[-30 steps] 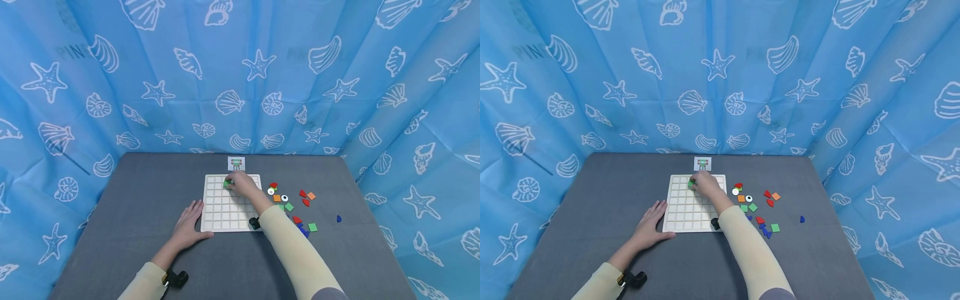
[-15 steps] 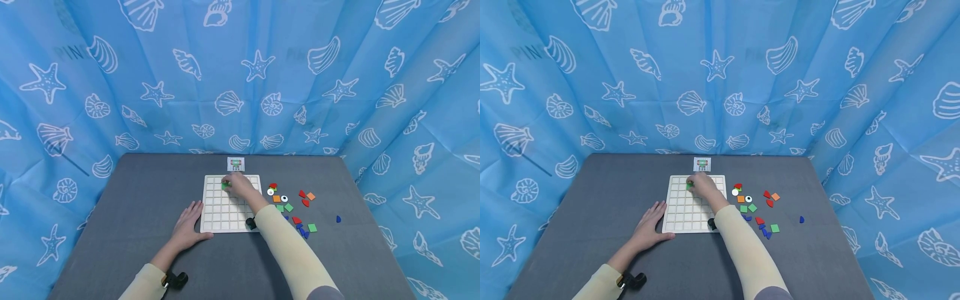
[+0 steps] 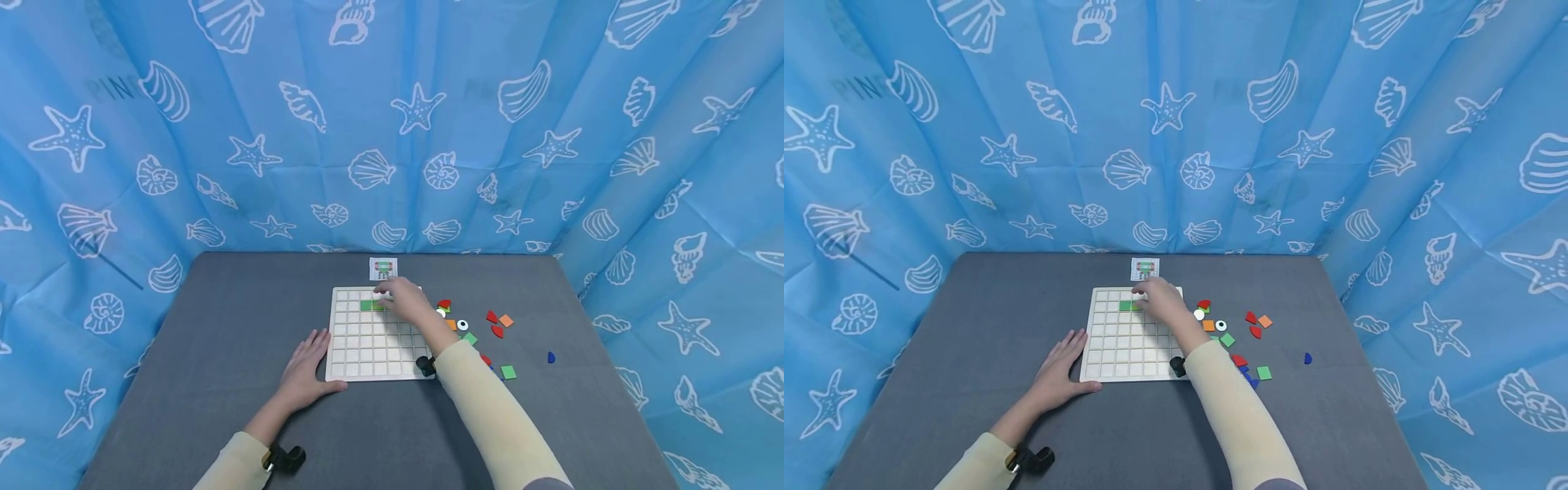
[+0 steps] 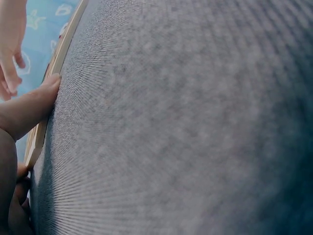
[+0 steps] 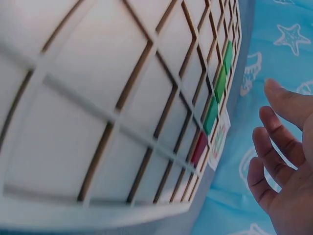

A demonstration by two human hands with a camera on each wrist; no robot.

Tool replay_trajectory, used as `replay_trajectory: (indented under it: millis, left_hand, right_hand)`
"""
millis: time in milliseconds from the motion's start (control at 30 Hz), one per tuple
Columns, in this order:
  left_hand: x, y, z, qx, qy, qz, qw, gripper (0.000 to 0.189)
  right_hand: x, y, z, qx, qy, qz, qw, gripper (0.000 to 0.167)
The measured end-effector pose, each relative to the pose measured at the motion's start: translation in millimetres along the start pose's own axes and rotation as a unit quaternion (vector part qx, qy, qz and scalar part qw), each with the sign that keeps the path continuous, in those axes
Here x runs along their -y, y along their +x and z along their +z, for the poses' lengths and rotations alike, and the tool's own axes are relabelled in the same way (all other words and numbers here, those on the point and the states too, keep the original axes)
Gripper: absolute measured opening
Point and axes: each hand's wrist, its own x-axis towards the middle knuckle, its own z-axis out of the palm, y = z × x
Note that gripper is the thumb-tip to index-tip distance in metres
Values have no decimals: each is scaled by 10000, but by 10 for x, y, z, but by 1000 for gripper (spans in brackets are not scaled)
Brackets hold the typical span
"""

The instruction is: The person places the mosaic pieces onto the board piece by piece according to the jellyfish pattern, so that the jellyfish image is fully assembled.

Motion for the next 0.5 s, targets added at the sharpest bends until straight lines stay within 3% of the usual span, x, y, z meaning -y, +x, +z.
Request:
replay_trajectory:
  millis: [267,500]
  left_hand:
    - [7,-13,-13,67,-35,-1,10000,119]
    - [10,-19,8,-123,-72,162,9998,118]
  right_hand:
    - [-93,-152,-145,-236,20,181,9996,33]
    - [-189,-261,-241,-430,83,339,9985,34]
